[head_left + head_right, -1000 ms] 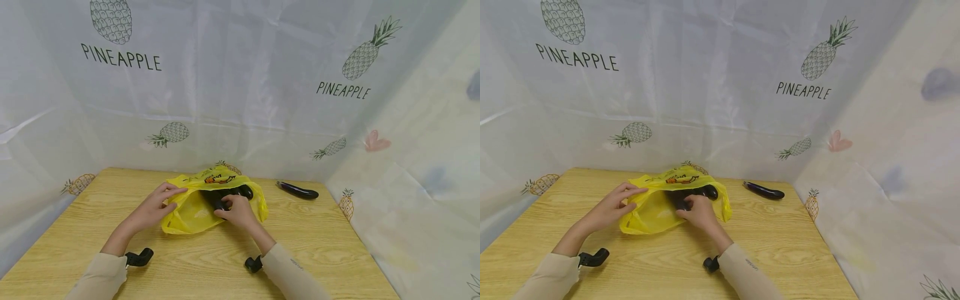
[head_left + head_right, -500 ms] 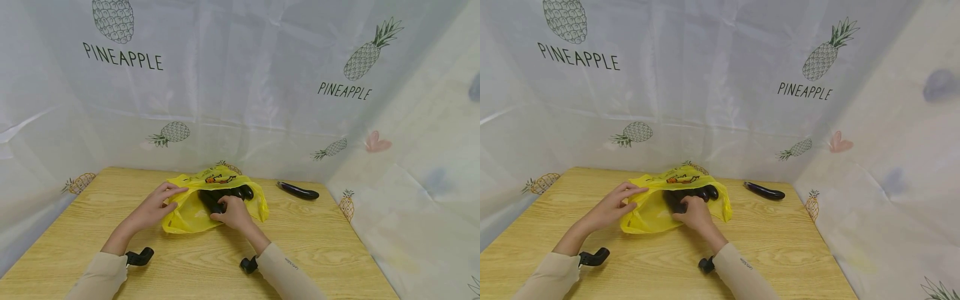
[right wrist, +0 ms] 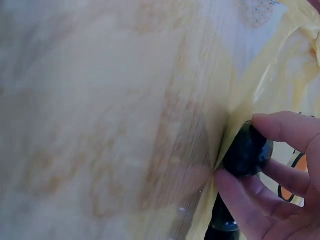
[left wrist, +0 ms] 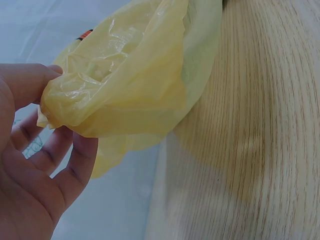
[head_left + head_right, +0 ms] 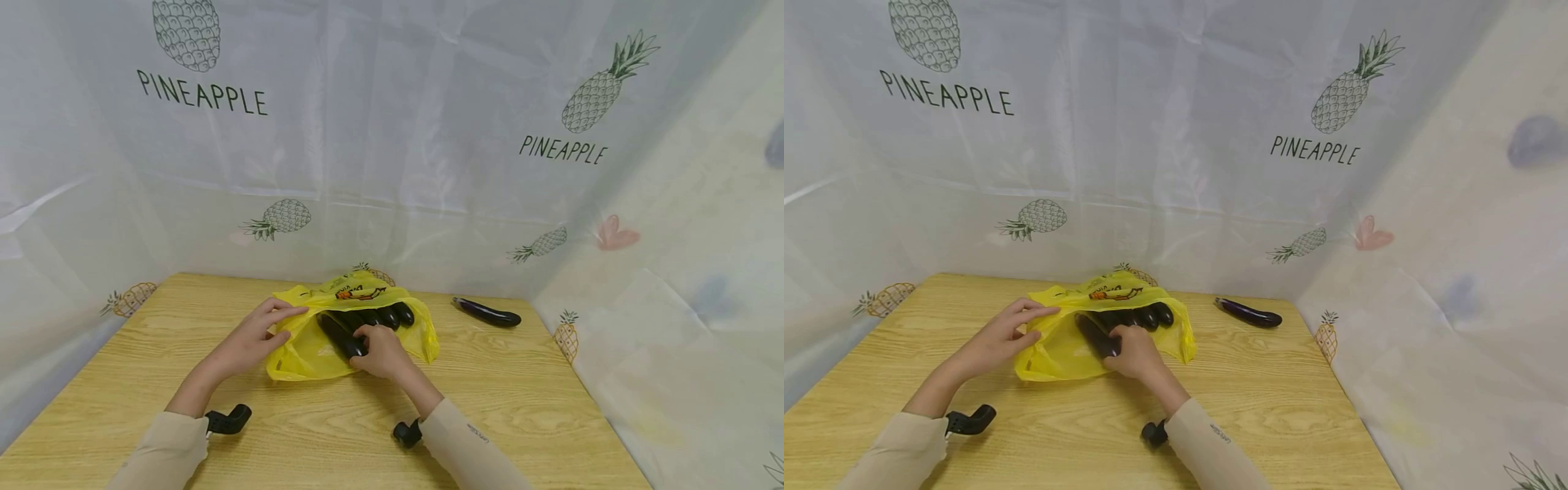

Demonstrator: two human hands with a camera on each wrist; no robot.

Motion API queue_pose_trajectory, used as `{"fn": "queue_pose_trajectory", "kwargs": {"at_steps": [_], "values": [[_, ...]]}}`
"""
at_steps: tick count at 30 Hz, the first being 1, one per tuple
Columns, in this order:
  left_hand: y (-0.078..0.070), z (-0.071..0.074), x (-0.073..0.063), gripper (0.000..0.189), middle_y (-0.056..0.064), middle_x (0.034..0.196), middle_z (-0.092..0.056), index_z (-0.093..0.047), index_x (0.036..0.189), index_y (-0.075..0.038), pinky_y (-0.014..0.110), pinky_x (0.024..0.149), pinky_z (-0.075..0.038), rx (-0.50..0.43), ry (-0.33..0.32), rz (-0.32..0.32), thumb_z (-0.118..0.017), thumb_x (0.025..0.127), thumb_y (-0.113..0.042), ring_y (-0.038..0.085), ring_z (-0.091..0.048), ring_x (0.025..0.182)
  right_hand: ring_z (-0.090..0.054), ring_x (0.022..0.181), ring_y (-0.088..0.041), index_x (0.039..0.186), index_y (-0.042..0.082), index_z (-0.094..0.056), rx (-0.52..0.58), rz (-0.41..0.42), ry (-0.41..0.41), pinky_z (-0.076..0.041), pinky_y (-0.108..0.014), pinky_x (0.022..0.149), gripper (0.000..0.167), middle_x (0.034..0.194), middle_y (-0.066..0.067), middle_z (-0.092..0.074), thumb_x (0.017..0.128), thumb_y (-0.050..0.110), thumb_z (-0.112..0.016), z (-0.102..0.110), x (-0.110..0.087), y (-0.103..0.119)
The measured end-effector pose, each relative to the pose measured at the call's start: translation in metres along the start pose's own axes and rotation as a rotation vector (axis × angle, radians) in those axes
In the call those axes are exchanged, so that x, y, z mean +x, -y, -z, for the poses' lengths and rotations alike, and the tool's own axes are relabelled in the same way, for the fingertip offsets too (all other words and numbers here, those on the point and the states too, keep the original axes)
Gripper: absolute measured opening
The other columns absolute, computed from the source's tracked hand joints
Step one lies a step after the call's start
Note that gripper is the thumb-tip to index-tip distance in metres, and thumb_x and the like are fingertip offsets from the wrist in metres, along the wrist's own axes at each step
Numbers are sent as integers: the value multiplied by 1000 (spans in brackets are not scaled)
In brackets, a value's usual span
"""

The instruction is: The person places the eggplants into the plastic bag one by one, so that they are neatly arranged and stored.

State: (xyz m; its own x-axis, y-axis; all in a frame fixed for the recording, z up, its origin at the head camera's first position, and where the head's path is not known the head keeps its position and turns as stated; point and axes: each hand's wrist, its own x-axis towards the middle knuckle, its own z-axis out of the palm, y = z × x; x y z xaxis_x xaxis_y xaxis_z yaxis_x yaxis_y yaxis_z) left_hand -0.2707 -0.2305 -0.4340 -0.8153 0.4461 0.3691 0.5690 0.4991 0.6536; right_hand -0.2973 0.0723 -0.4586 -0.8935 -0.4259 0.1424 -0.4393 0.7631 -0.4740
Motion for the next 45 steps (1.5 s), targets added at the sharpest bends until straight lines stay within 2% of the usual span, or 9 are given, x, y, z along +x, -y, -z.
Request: {"fn": "queue_pose_trajectory", "kwargs": {"at_steps": [7,18,21,26,28,30,34,37,45], "values": [[-2,1,0,49,9,132,-52,-59,153,-13,29,72,-44,7,3,-3,-65,105,-2,19,-48,88,-56,82,-12,130,9,-73,-16,-29,-20,-48,-29,70,48,91,0,-65,89,28,-89,-1,7,6],[0,-1,0,49,8,131,-53,-60,152,-13,29,72,-44,17,-5,-17,-65,105,-2,17,-48,88,-54,71,-11,127,8,-75,-42,-83,-47,-48,-27,63,47,96,-4,-66,88,31,-90,-3,19,17],[0,-1,0,49,9,131,-53,-60,152,-12,28,71,-44,13,-6,-19,-65,105,-2,17,-48,86,-59,76,-14,126,8,-75,-50,-99,-52,-51,-29,66,47,107,-9,-70,88,32,-90,-4,21,17],[0,0,0,49,9,130,-53,-60,152,-11,28,71,-45,9,-2,-17,-65,105,-2,18,-49,84,-67,99,-26,124,9,-76,-50,-111,-72,-58,-37,79,46,118,-12,-72,88,34,-90,-7,24,16],[0,0,0,49,8,130,-53,-60,152,-11,29,72,-45,10,-2,-16,-65,105,-2,18,-49,86,-68,103,-28,123,9,-76,-48,-108,-83,-58,-38,81,45,116,-12,-73,88,34,-90,-8,25,15],[0,0,0,49,8,130,-53,-59,153,-12,29,73,-44,12,-2,-14,-65,105,-3,18,-49,89,-68,99,-26,122,9,-77,-51,-102,-94,-58,-37,80,45,112,-11,-73,88,34,-90,-10,26,14],[-1,0,0,49,8,130,-53,-59,153,-12,30,75,-43,17,-2,-13,-65,105,-2,18,-48,93,-64,82,-17,121,9,-77,-51,-95,-109,-55,-31,71,46,99,-5,-72,87,36,-91,-11,27,11],[-1,0,0,49,8,130,-53,-59,153,-12,30,73,-43,14,0,-12,-65,105,-2,19,-49,90,-58,72,-12,122,9,-76,-34,-95,-110,-52,-28,66,47,90,-2,-68,86,36,-91,-11,27,10],[-1,0,0,49,9,131,-53,-59,153,-12,29,71,-44,14,2,-8,-65,105,-2,19,-49,86,-56,72,-11,125,8,-75,33,-94,-78,-49,-28,64,47,86,0,-63,88,32,-90,-6,23,10]]}}
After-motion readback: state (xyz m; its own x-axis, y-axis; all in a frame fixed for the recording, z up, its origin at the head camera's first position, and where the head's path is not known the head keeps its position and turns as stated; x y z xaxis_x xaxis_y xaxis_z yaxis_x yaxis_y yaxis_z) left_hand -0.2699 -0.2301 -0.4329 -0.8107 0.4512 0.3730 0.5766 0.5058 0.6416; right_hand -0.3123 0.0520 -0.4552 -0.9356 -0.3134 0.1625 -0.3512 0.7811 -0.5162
